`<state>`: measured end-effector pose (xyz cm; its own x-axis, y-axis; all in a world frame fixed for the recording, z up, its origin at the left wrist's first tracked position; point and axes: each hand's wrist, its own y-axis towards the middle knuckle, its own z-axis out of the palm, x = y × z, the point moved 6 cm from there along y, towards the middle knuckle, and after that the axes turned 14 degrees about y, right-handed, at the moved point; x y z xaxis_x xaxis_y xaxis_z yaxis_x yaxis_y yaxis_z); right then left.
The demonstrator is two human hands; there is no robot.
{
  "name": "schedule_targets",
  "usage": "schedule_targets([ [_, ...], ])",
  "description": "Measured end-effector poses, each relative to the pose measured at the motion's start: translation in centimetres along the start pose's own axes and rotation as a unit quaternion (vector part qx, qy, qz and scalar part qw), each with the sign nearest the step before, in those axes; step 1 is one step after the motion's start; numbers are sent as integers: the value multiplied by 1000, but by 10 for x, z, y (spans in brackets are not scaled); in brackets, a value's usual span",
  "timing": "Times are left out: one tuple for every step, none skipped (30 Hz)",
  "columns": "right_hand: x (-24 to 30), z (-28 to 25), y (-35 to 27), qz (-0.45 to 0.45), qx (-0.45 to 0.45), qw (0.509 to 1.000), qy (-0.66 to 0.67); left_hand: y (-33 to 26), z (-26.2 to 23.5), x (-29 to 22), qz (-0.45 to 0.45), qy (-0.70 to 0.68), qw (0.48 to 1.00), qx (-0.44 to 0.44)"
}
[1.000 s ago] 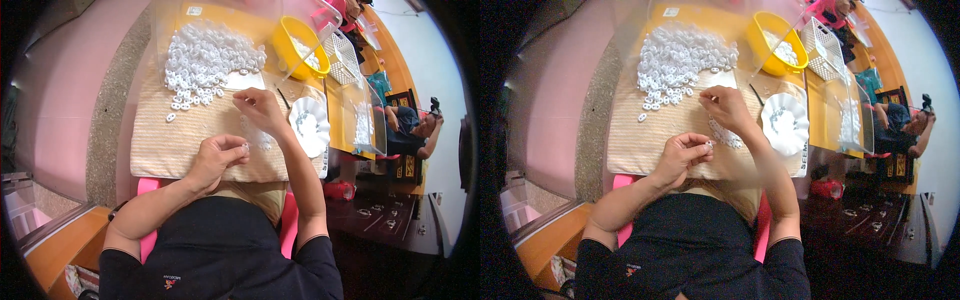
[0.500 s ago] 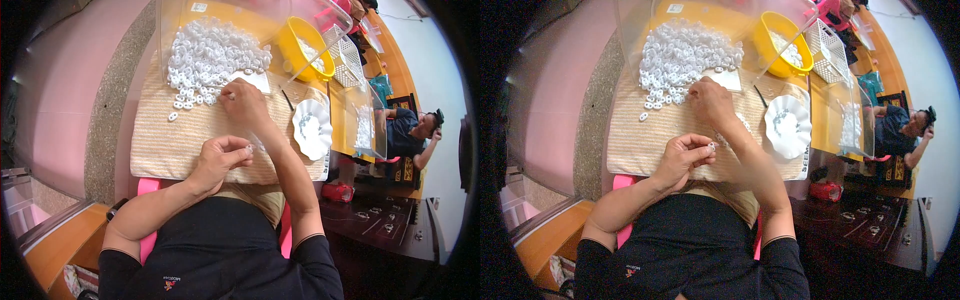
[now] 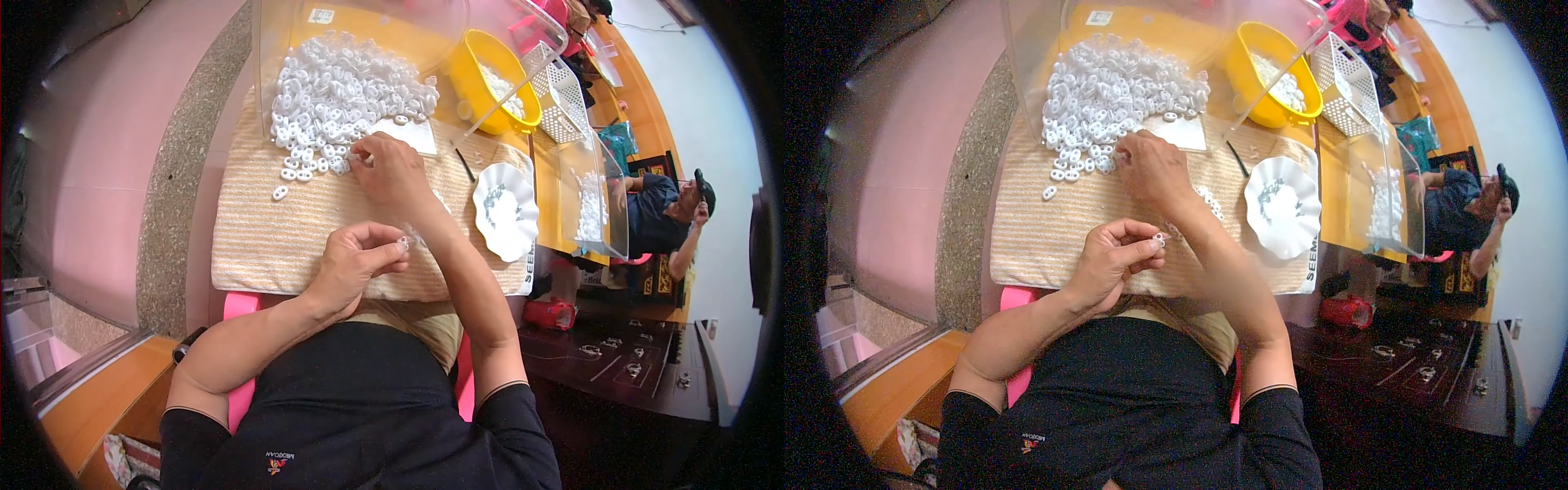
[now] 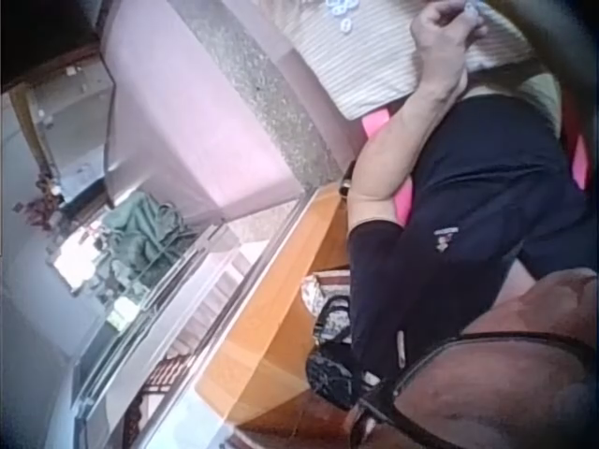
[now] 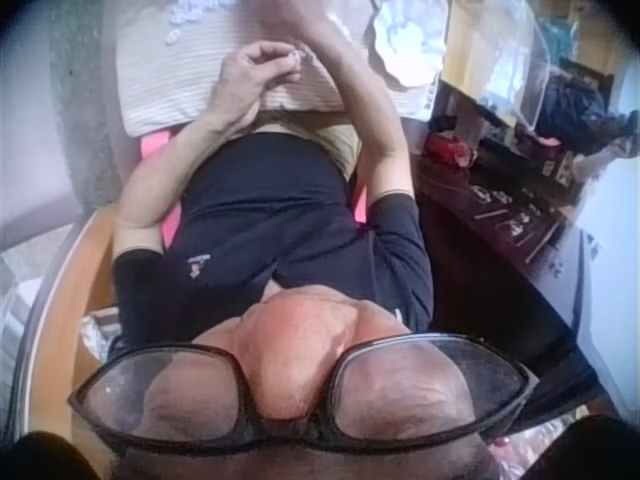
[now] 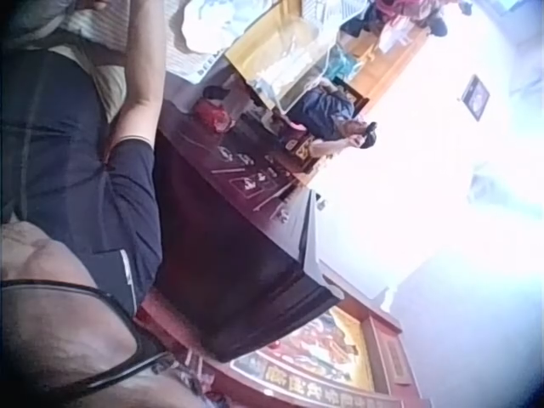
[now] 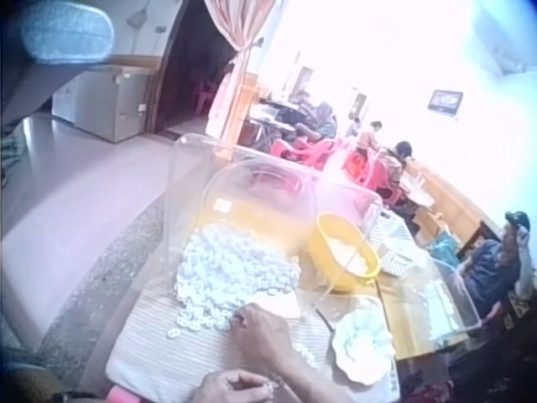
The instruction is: The person is manually assembling small white plastic components at a desk.
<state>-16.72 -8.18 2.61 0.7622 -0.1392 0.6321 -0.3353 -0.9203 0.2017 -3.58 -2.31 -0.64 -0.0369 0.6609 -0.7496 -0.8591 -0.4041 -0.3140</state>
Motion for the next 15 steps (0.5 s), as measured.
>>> schedule_targets([
  [1, 0, 0, -2, 16, 1000, 3, 0, 0, 0, 0, 0, 1000, -1],
  [1, 0, 0, -5, 33, 999, 6, 0, 0, 0, 0, -1, 1000, 0],
  [2, -1, 0, -4, 33, 999, 6, 0, 0, 0, 2, -2, 1000, 2],
  [2, 0, 0, -9, 46, 999, -2, 0, 0, 0, 3, -4, 1000, 4],
  [3, 1, 0, -14, 59, 998, -9, 0, 0, 0, 4, -4, 1000, 4],
  [3, 0, 0, -14, 59, 998, -9, 0, 0, 0, 2, -4, 1000, 2],
  [2, 0, 0, -11, 72, 997, -12, 0, 0, -1, 1, -5, 1000, 1],
  [1, 0, 0, -7, 84, 996, -14, 0, 0, -2, 1, -4, 1000, 1],
  [0, -3, -2, -7, 84, 996, -14, -1, 1, -3, 0, -5, 1000, 1],
  [0, -4, -4, -17, 93, 995, -23, -1, 1, -3, -1, -5, 1000, 1],
  [1, -6, -6, -27, 102, 994, -32, -1, 1, -3, -1, -5, 1000, 1],
  [1, -7, -8, -27, 102, 994, -32, -1, 1, -3, 0, -3, 1000, 1],
  [1, -8, -10, -33, 98, 993, -48, -1, 0, -2, 1, -2, 1000, 0],
  [1, -10, -12, -39, 94, 993, -64, -1, 0, -2, 0, -2, 1000, 0],
  [0, -12, -15, -39, 95, 993, -63, -1, 0, -2, 0, -1, 1000, 1],
])
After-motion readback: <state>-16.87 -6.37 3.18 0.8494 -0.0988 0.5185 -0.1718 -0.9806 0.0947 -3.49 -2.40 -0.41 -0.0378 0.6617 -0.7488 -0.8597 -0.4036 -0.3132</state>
